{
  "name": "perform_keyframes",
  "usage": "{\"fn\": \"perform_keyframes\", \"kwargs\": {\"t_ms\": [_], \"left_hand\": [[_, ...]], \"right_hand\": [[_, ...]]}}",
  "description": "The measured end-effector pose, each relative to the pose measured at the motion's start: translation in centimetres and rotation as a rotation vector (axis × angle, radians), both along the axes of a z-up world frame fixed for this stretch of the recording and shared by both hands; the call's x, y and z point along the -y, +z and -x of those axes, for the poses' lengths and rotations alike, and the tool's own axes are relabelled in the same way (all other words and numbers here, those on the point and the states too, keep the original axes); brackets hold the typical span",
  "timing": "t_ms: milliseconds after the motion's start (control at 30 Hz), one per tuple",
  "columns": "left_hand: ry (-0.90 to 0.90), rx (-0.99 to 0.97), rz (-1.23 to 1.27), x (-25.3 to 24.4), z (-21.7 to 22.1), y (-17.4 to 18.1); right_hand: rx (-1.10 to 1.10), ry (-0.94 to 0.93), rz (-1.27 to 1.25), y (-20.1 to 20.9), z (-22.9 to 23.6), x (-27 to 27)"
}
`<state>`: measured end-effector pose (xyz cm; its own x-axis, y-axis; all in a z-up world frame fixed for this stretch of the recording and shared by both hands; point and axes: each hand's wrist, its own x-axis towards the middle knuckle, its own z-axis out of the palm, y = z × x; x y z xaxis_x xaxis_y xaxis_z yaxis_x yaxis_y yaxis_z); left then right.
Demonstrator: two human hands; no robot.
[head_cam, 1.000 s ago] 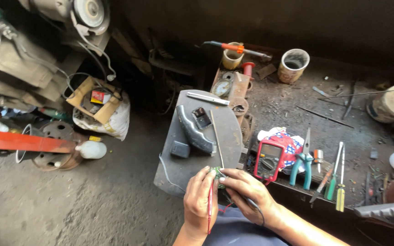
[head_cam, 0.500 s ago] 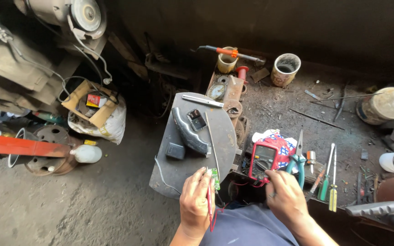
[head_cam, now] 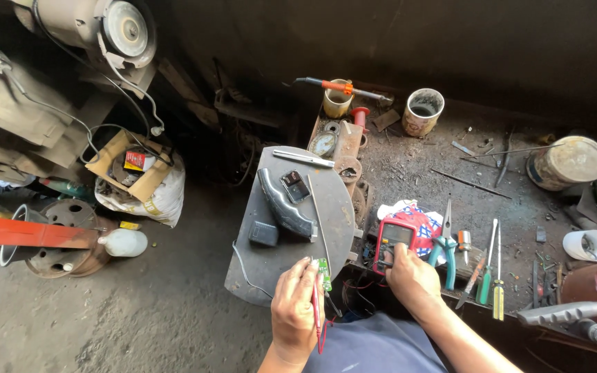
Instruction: The person holds a small electronic component with a green circuit board and uses a multimeter to test it. They connect the multimeter probes to different points on the board while holding the component in their hands.
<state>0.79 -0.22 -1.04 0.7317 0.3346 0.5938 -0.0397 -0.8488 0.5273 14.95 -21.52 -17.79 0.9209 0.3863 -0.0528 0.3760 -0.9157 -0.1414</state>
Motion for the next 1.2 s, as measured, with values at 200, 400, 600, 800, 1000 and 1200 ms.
{"fn": "perform_keyframes", "kwargs": {"t_ms": [200, 400, 600, 800, 1000, 1200], "left_hand": [[0.001, -0.016, 0.001, -0.1, 0.1, -0.3], [0.012, -0.009, 0.001, -0.1, 0.1, -0.3], [0.003, 0.001, 0.036, -0.1, 0.0, 0.1], [0.011, 0.023, 0.018, 0.0, -0.1, 0.1], [0.002, 0.044, 0.028, 0.0, -0.3, 0.7], [-0.020, 0.059, 0.032, -0.2, -0.3, 0.8]], "right_hand": [[-0.185, 0.004, -0.033, 2.3, -0.4, -0.5], [-0.360, -0.070, -0.039, 4.3, -0.7, -0.8], [-0.377, -0.120, -0.085, 4.8, -0.2, -0.3], [-0.422, -0.136, -0.113, 6.5, -0.3, -0.4], [-0.382, -0.044, -0.138, 5.4, -0.4, 0.2], [-0.335, -0.143, -0.256, 6.8, 0.1, -0.1]]}}
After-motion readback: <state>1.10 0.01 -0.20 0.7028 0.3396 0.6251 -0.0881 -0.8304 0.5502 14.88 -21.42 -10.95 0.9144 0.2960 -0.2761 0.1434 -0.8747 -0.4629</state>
